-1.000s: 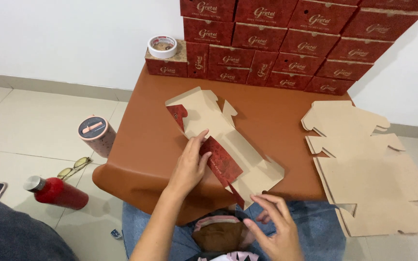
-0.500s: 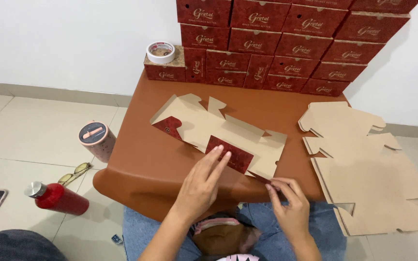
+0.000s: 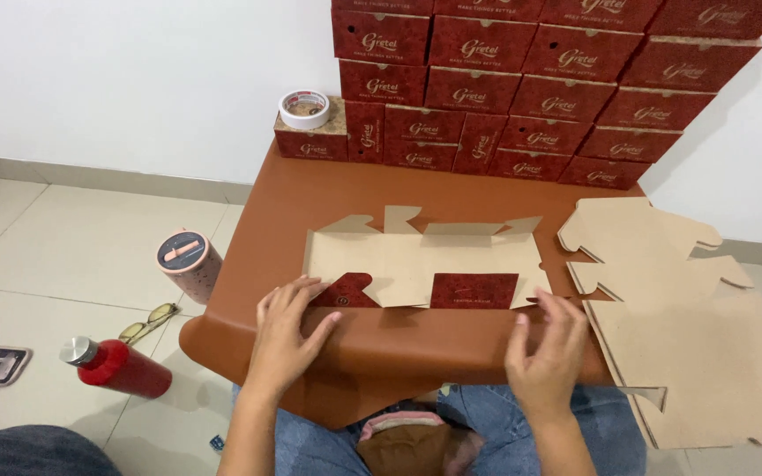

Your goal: Assembling a cardboard gift box from a flat template by folding and tucking flaps.

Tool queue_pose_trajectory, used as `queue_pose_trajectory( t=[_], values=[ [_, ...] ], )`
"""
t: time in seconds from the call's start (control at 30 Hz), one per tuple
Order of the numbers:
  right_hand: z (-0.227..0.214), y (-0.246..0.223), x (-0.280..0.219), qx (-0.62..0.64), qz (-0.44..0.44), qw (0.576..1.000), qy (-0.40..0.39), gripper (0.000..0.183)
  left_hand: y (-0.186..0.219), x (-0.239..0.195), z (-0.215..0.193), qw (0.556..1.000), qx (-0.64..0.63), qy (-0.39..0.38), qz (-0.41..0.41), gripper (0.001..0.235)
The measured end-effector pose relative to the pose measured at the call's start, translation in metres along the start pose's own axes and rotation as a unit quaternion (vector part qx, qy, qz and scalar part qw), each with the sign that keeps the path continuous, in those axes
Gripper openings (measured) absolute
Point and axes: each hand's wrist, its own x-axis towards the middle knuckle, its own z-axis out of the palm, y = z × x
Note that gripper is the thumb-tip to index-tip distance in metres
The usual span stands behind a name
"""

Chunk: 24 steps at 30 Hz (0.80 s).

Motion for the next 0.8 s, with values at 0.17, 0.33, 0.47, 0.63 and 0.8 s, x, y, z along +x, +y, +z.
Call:
queue_pose_trajectory(
  t=[0.17, 0.33, 0.47, 0.63, 0.8],
  values=[
    [0.006, -0.019, 0.019, -0.031, -0.059, 0.995, -0.068, 0.052, -0.002, 0.007, 0.012, 1.000, 0.015, 0.025, -0.004, 0.025],
    [0.006, -0.024, 0.031, -0.023, -0.062, 0.992, -0.111, 0.048, -0.005, 0.011, 0.017, 0.999, 0.037, 0.039, -0.002, 0.018],
    [0.007, -0.012, 0.021, -0.009, -0.068, 0.996, -0.062, 0.053, -0.003, 0.007, 0.021, 0.994, 0.068, 0.081, 0.017, 0.050],
    [-0.016, 0.027, 0.013, 0.001, 0.043, 0.998, 0.050, 0.053, 0.054, -0.004, 0.026, 0.977, 0.079, 0.134, 0.148, 0.053],
    [-0.020, 0.064, 0.003, -0.051, 0.167, 0.980, -0.097, 0.042, 0.122, 0.013, 0.061, 0.956, 0.052, 0.037, 0.285, 0.053]
  ],
)
